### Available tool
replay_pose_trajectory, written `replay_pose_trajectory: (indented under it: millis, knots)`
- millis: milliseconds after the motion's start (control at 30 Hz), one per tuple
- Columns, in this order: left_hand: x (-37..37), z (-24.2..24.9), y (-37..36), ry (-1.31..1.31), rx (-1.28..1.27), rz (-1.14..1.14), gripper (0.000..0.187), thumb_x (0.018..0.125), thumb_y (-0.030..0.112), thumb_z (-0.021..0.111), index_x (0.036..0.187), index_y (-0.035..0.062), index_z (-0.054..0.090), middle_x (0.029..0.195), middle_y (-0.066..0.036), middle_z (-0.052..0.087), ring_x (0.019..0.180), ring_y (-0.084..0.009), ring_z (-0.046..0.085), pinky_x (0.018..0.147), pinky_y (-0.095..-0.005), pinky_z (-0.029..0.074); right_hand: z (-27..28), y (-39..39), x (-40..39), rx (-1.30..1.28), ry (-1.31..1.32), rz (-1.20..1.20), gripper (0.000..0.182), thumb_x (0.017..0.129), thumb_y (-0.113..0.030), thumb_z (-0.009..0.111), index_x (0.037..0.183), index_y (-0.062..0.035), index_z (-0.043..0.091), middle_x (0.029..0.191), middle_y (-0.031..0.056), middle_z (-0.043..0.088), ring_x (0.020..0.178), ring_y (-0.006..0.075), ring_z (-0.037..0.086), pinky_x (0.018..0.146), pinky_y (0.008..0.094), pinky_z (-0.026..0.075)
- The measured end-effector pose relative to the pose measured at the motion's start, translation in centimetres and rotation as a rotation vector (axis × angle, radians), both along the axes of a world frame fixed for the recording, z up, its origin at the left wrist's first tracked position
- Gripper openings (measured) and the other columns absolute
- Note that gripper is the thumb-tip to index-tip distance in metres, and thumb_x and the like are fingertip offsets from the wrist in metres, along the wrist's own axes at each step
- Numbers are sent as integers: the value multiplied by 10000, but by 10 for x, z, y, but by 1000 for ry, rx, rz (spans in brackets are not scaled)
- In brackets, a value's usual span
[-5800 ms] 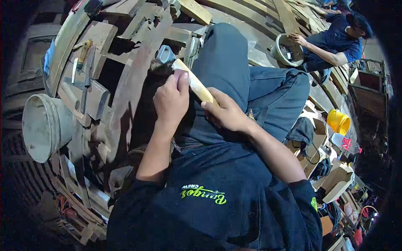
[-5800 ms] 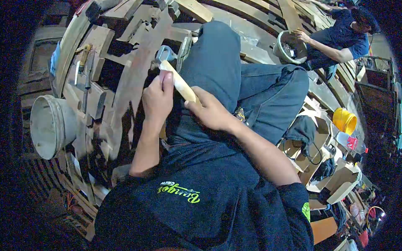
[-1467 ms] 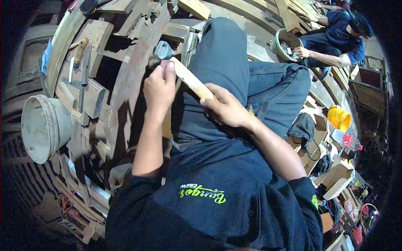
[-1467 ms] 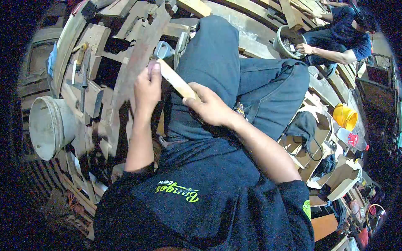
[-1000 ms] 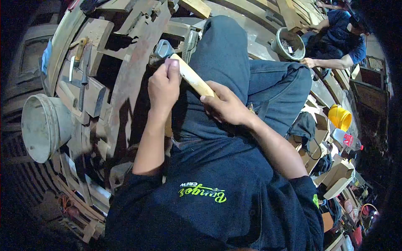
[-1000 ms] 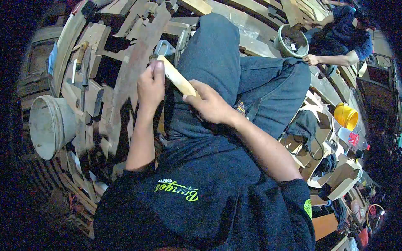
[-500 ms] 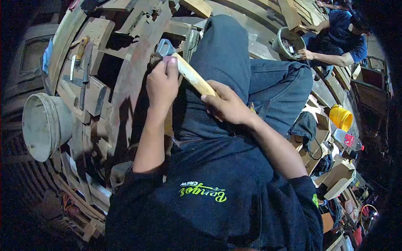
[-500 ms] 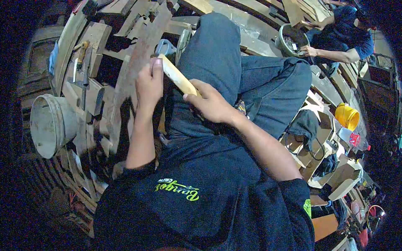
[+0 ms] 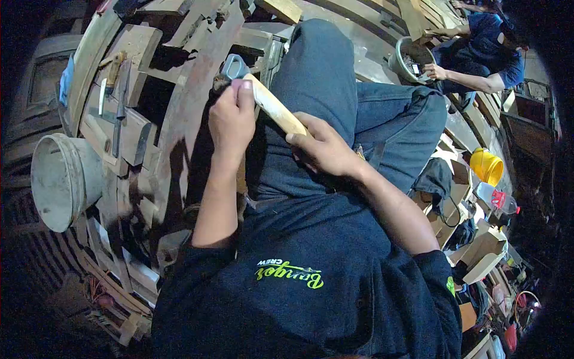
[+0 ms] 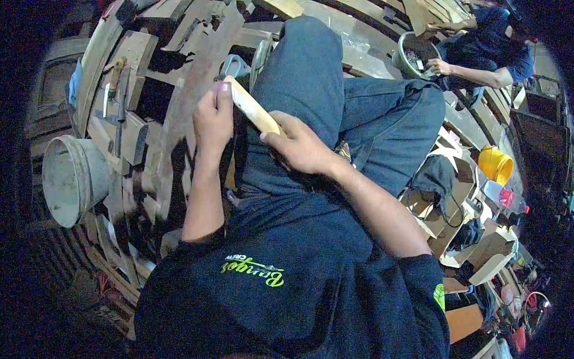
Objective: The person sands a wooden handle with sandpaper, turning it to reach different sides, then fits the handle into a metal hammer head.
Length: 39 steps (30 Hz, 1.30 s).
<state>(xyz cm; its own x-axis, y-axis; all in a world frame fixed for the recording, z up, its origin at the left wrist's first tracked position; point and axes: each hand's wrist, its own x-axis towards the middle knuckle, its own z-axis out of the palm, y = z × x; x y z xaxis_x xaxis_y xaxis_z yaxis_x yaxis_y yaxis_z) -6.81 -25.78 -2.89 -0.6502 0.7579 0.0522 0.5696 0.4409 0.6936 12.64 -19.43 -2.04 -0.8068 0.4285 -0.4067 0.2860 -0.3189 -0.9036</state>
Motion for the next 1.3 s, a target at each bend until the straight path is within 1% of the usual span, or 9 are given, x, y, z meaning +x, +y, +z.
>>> replay_pose_trajectory:
  millis: [67,267,367,400,467,667,733,900,1300]
  knots:
    - [3,-12,-7,43,-51,-46,448,1031,436,528,967,25,692,803,-245,688,813,-465,681,703,-528,520,-1,-4,5,-160,54,-12,334,1038,-220,569,1320,-50,513,713,-1,557,482,64,471,424,222,368]
    - [1,2,-1,-46,-69,-6,455,1031,460,524,986,42,697,808,-222,699,808,-456,683,694,-525,512,0,0,0,-113,52,15,339,1033,-211,574,1321,-45,510,719,5,565,462,69,467,420,225,375]
    - [3,-1,-8,-11,-122,-75,445,1033,456,524,994,50,702,840,-232,703,831,-459,683,715,-532,514,9,2,6,-173,-40,13,336,999,-199,610,1261,8,570,851,44,606,732,110,571,649,297,484]
    - [1,5,-9,-35,-113,-92,448,1033,459,525,993,50,703,836,-230,704,830,-456,685,711,-532,513,7,1,5,-178,-44,19,336,999,-199,610,1261,8,570,851,44,606,732,110,571,649,297,484]
    - [-9,4,-5,-19,-112,-20,450,1034,463,524,993,54,706,830,-225,704,821,-454,683,705,-533,511,0,0,0,-55,18,25,357,1040,-219,568,1346,-47,505,719,8,573,463,69,471,421,225,374]
    - [1,1,-9,-15,-120,-52,457,1028,465,525,968,44,692,815,-230,699,811,-468,677,703,-542,510,-3,-2,5,-54,35,20,345,1035,-230,591,1321,-50,517,733,4,567,491,68,480,429,220,378]
    - [-2,8,-5,-13,-87,-24,443,1030,444,523,970,38,689,802,-235,695,809,-473,675,706,-550,511,-2,-1,1,-32,36,-17,361,988,-207,623,1261,23,568,921,73,611,807,142,567,740,323,491]
    - [8,-2,-11,44,-117,-65,459,1036,467,508,969,52,694,798,-242,693,808,-483,672,698,-547,514,1,0,5,-100,19,12,335,997,-220,612,1237,11,568,825,41,588,681,112,550,607,307,470]
    - [4,8,-6,-5,-97,-5,456,1017,445,549,913,20,679,782,-262,682,799,-486,674,701,-570,502,1,-1,1,-58,30,-4,344,1000,-210,612,1268,0,562,810,35,589,679,106,555,599,292,468]
